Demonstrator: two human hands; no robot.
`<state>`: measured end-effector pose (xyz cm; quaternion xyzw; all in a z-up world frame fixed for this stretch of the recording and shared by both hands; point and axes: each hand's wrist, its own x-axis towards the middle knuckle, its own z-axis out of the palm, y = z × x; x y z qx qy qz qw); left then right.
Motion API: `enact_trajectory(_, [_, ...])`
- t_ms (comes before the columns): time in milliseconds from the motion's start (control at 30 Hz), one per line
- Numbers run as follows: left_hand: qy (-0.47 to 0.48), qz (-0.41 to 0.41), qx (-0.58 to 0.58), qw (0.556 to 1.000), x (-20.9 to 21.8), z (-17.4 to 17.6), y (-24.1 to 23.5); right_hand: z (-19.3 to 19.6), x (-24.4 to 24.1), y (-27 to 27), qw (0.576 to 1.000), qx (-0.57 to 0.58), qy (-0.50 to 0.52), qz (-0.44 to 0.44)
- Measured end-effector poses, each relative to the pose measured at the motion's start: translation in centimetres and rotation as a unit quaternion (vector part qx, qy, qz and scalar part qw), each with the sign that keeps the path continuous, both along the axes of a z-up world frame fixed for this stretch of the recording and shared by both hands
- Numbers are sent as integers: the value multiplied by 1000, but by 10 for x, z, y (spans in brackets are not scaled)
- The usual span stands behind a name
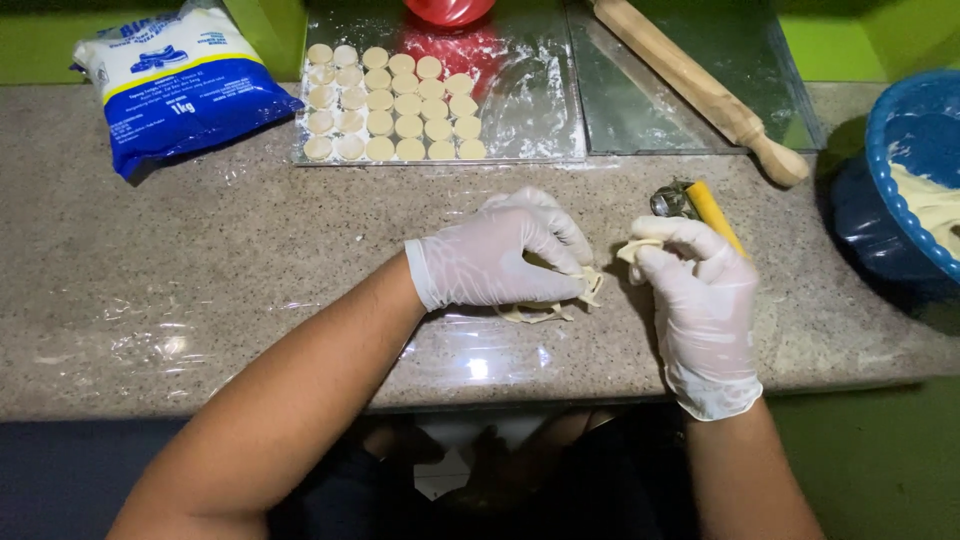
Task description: Using a manual cutter to punch out small circles from a sheet of dough and placing them onto a tray.
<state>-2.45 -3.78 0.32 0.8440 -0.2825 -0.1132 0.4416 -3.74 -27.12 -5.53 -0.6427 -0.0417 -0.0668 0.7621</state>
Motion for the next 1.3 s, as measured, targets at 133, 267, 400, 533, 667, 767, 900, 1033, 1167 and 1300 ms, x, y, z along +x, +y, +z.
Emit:
enact_trajectory(133, [48, 4, -32, 998, -5, 12, -3, 23, -11, 14, 999, 38, 35, 1])
enact_trajectory(267, [-7, 28, -77, 997, -1, 11, -8, 34, -15, 21, 999, 16, 47, 19])
enact_trajectory(400, [4, 47, -111, 993, -1, 15, -8, 36, -14, 21, 997, -55, -13, 50])
enact_trajectory(533, [11, 52, -105, 993, -2, 16, -9, 36, -15, 23, 993, -95, -31, 57])
enact_trajectory(667, [54, 41, -117, 991, -3, 14, -8, 28, -15, 24, 998, -32, 38, 37])
enact_trajectory(767, [50, 43, -110, 992, -5, 17, -7, 29, -17, 24, 997, -33, 59, 33])
enact_trajectory(900, [64, 30, -94, 993, -3, 11, -7, 35, -20, 29, 997, -24, 67, 27])
enact_trajectory(1033, [24, 14, -62, 998, -3, 12, -6, 18, -11, 27, 993, -106, 38, 24])
enact_trajectory(1167, [5, 18, -43, 999, -1, 7, -5, 39, -18, 32, 994, -102, 44, 14])
enact_trajectory(1300, [3, 25, -33, 999, 3, -1, -5, 35, -17, 28, 991, -132, 21, -1])
